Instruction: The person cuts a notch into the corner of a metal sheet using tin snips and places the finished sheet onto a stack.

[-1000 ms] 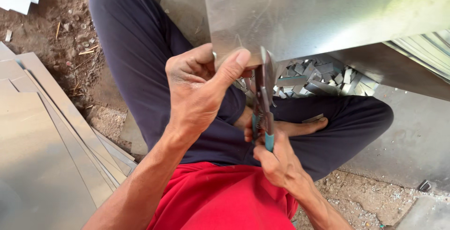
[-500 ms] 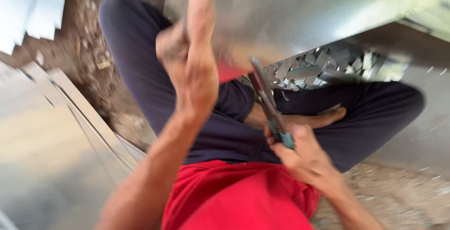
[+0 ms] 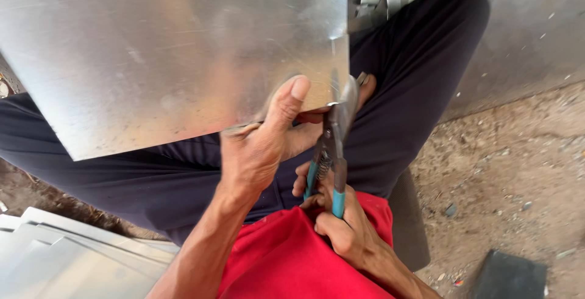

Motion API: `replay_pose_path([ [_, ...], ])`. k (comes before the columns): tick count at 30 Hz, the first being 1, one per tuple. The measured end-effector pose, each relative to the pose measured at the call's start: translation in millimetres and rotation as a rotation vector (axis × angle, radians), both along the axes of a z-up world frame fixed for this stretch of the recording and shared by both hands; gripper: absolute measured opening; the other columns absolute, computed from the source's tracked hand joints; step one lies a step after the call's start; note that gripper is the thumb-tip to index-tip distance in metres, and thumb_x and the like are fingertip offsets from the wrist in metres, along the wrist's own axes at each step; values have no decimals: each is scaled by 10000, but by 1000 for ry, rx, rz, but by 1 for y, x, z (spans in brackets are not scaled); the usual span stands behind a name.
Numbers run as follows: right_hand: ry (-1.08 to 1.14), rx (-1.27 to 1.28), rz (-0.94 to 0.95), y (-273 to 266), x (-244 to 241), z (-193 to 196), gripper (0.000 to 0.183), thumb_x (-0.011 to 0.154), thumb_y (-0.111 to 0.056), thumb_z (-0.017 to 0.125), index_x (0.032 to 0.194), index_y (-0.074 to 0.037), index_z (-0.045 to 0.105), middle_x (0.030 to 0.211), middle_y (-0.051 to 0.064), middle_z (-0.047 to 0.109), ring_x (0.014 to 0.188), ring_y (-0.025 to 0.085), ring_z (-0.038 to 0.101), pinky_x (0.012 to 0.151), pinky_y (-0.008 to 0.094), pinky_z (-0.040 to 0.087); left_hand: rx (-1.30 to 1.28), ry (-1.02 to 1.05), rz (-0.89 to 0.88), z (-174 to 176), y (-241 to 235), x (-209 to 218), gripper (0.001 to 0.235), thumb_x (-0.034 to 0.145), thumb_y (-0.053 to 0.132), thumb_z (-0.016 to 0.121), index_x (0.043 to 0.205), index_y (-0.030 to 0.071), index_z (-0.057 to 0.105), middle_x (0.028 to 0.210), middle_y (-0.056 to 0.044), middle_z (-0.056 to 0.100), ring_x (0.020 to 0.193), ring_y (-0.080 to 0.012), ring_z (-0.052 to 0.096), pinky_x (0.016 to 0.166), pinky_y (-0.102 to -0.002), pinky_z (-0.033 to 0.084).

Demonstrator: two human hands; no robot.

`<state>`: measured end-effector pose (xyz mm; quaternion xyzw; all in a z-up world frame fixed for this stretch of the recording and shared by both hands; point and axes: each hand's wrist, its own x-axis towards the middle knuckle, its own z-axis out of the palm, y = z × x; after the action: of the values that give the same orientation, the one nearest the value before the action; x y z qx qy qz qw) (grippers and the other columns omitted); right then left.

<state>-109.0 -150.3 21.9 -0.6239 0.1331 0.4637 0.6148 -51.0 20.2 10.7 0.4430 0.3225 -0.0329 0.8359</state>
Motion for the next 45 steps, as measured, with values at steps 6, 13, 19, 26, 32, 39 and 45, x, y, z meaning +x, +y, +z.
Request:
replay_pose_path([
  [6,-107,-35,48,-2,11,1,779,563,-19,479,1342,-1,479,1157,153,563,1105,234,570,911,365,559,84,-90,-24,-10,0,-6,331,949,231,771,1146,-34,744,963,-109,758,796,-189,754,710,-304,641],
  [13,-62,-32,45,-6,15,-3,724,561,-11,457,1282,14,516,1103,139,593,1049,212,604,899,345,567,111,17,-56,-10,-1,-5,309,934,200,761,1140,-31,748,942,-93,757,815,-163,757,722,-301,680],
  [19,-187,-120,58,-15,3,-22,422,632,11,473,1032,29,607,817,64,630,737,120,591,634,267,498,33,119,-43,-9,-1,-2,296,925,190,757,1129,-25,763,942,-70,746,819,-131,726,743,-317,697],
  [26,-98,-121,-16,-2,12,-22,394,672,2,481,1041,28,619,816,60,626,655,110,530,559,254,453,112,103,-26,-15,-5,-5,282,927,187,780,1118,-21,777,925,-48,740,780,-120,692,674,-276,625],
  [32,-65,-140,-7,10,36,-5,385,629,-46,456,980,-2,606,772,27,584,602,75,453,502,246,377,82,81,-20,-12,-7,-7,301,933,216,768,1141,-2,771,918,-29,734,799,-100,698,679,-250,630],
  [39,-174,-113,-101,17,23,-21,222,723,-31,503,898,39,622,724,58,605,605,118,528,530,278,418,21,117,-11,-3,3,-3,282,897,202,759,1096,1,770,918,-41,765,771,-109,750,656,-276,666],
  [45,-743,-567,576,-4,76,13,177,730,-112,575,850,5,630,628,135,609,540,189,599,541,369,484,136,-314,139,9,109,-42,238,928,26,807,1134,-12,692,1017,-77,719,898,-171,722,795,-326,621],
])
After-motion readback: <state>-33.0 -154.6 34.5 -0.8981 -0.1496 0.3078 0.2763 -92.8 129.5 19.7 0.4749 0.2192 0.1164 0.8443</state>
